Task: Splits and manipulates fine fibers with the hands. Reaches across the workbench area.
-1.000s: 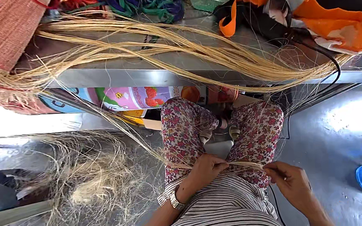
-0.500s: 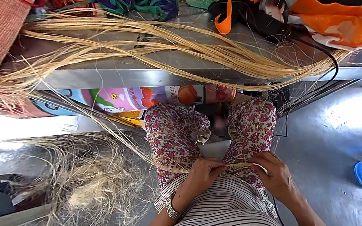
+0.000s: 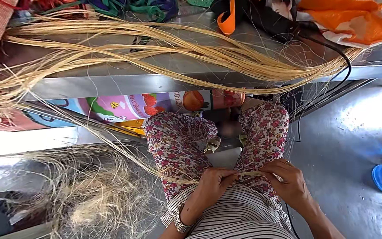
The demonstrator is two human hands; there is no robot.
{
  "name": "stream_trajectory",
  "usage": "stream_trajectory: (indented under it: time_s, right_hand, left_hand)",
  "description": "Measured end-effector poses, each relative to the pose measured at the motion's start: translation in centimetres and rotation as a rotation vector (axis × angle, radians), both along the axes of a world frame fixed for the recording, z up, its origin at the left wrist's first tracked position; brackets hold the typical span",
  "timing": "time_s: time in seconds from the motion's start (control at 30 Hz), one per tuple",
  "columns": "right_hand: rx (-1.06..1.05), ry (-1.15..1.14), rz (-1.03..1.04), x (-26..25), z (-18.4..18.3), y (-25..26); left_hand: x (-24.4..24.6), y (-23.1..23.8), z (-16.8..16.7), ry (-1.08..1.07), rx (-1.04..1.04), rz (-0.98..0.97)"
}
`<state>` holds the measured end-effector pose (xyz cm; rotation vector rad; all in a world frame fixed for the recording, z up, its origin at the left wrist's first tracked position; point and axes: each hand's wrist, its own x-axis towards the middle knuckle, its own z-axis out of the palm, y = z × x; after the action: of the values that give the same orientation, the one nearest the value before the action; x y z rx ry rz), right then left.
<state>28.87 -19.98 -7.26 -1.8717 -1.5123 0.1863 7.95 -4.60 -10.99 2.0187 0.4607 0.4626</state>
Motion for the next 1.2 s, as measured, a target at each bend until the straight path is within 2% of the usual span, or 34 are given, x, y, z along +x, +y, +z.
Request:
stream_trajectory:
  time_s: [0.33, 0.43, 0.77, 1.0, 1.2]
  right_hand:
    - [-0.08, 0.033, 0.014, 0.2, -0.3, -0.2]
    - [-0.045, 0.056, -0.019, 0.1, -0.4, -0.1]
    - [0.05, 0.327, -0.012, 0.7, -0.2, -0.1]
    - [0.066, 0.673, -0.133, 2.2, 1.0, -0.4]
    - [0.086, 0.726, -0.259, 3.1, 1.5, -0.6]
  left_hand:
    - [0.3, -0.3, 0.1, -0.098, -0.063, 0.025]
    - [0.3, -0.4, 0.1, -0.106, -0.087, 0.035]
    - [0.3, -0.1, -0.2, -0.104, -0.061, 0.043]
    - [-0.2, 1.0, -1.3, -0.033, 0.112, 0.072]
    - [-1.7, 3.2, -1.9, 0.072, 0.387, 0.125]
